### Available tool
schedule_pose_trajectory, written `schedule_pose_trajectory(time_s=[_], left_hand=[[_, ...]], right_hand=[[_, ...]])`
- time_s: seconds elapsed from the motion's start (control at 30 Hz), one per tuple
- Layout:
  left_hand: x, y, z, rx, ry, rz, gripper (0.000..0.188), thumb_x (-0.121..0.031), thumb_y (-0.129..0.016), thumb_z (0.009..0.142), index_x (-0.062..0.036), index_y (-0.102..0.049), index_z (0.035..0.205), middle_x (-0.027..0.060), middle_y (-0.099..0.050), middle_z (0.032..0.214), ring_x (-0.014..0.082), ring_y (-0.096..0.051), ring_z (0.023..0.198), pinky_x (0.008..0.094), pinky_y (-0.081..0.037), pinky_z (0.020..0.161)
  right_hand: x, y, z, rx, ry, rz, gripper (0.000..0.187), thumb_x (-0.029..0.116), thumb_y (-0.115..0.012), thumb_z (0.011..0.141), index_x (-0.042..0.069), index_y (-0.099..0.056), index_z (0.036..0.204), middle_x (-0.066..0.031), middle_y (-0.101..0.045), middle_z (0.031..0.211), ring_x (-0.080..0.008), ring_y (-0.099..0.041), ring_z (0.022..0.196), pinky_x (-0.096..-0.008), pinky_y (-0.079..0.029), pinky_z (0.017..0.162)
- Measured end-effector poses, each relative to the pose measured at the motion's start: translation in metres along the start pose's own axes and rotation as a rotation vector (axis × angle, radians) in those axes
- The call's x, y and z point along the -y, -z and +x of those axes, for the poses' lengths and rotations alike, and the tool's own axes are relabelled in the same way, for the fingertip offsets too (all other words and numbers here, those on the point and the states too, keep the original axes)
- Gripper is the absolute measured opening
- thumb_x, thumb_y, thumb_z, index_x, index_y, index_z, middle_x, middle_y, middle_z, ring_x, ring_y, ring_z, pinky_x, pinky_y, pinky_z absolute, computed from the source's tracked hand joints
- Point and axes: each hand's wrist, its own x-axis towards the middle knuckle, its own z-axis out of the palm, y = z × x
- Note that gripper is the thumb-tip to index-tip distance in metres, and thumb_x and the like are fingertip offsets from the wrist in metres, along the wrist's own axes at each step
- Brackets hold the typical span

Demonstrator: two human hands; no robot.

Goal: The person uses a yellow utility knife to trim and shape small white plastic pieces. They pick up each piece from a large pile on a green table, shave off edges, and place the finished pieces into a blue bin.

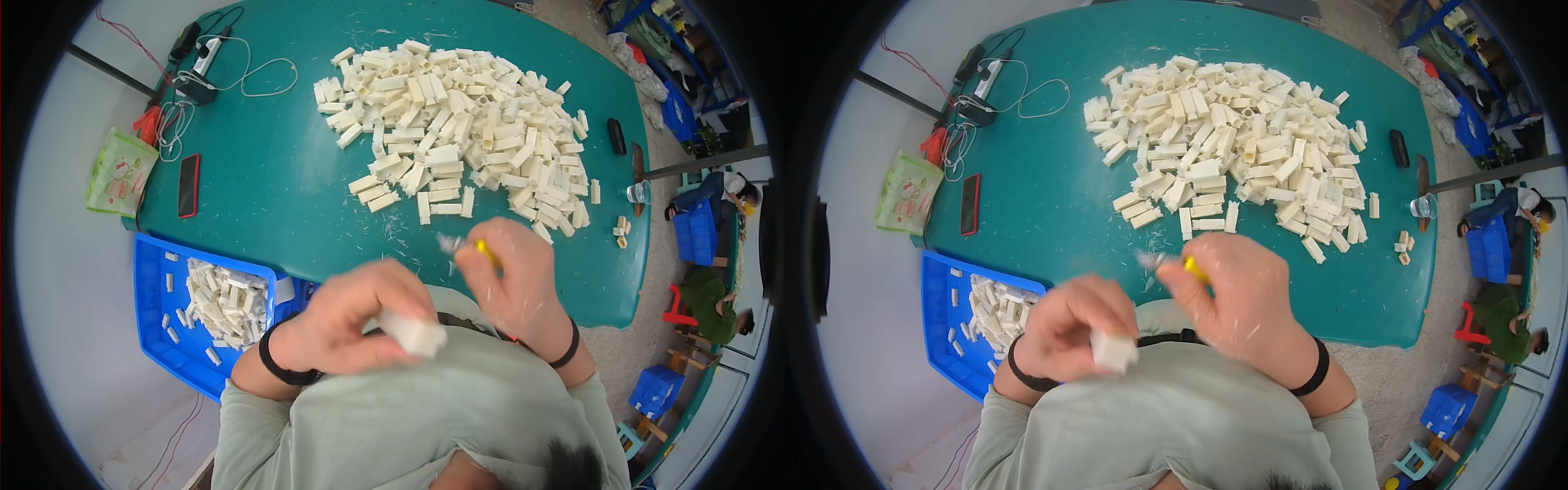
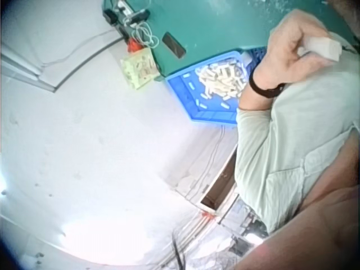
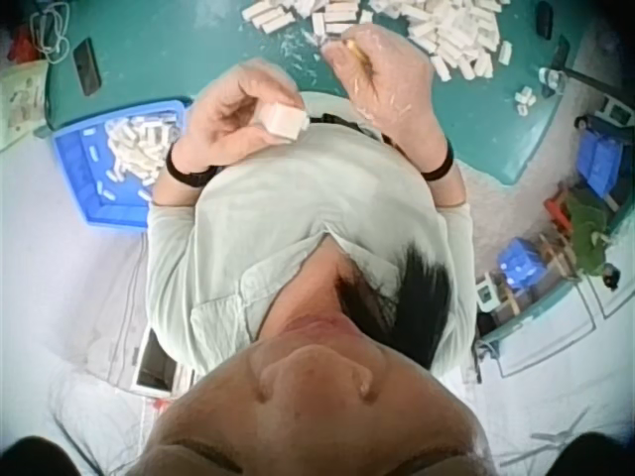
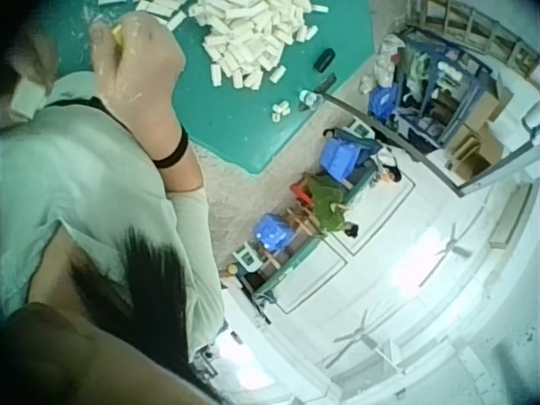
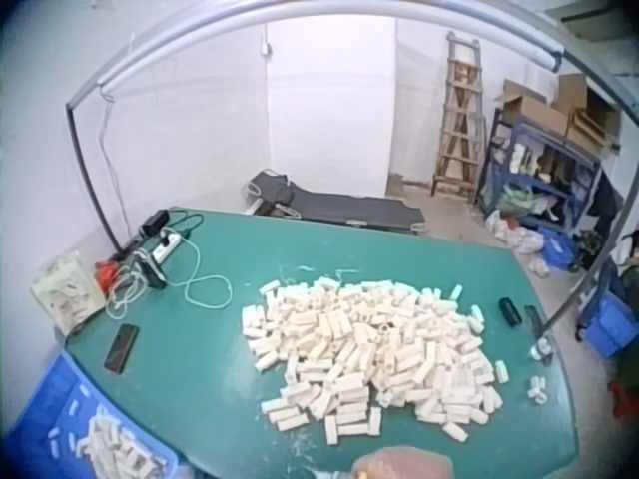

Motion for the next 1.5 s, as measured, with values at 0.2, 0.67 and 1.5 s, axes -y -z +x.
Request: schedule_pose_trajectory(time_s=[0.2, 0.67, 1.5], left_hand=[[-0.001, 0.012, 0.007, -0.175, -0.097, 0.267, 0.029, -0.016, -0.074, 0.074, -0.0048, -0.059, 0.096, 0.0093, -0.059, 0.094, 0.0177, -0.051, 0.087, 0.0286, -0.041, 0.073], [-0.001, 0.002, 0.007, -0.288, 0.138, -0.137, 0.044, 0.001, -0.063, 0.078, -0.0043, -0.044, 0.117, 0.0014, -0.056, 0.086, 0.0075, -0.052, 0.079, 0.0211, -0.039, 0.065], [-0.004, 0.001, 0.005, -0.353, -0.029, -0.149, 0.034, 0.008, -0.063, 0.076, -0.0043, -0.045, 0.102, 0.0217, -0.058, 0.107, 0.0247, -0.059, 0.101, 0.0350, -0.048, 0.083]], right_hand=[[0.008, 0.004, -0.004, 0.083, -0.241, 0.280, 0.022, 0.020, -0.064, 0.084, 0.000, -0.054, 0.082, -0.0086, -0.051, 0.066, -0.0179, -0.046, 0.053, -0.0267, -0.038, 0.050], [0.022, -0.004, -0.001, 0.125, -0.061, 0.418, 0.015, 0.005, -0.067, 0.077, 0.002, -0.055, 0.086, -0.0082, -0.057, 0.075, -0.0202, -0.054, 0.058, -0.0276, -0.043, 0.054], [0.023, -0.005, -0.001, 0.076, -0.054, 0.285, 0.029, 0.012, -0.076, 0.071, 0.002, -0.055, 0.088, -0.0087, -0.058, 0.074, -0.0181, -0.055, 0.058, -0.0259, -0.042, 0.051]])
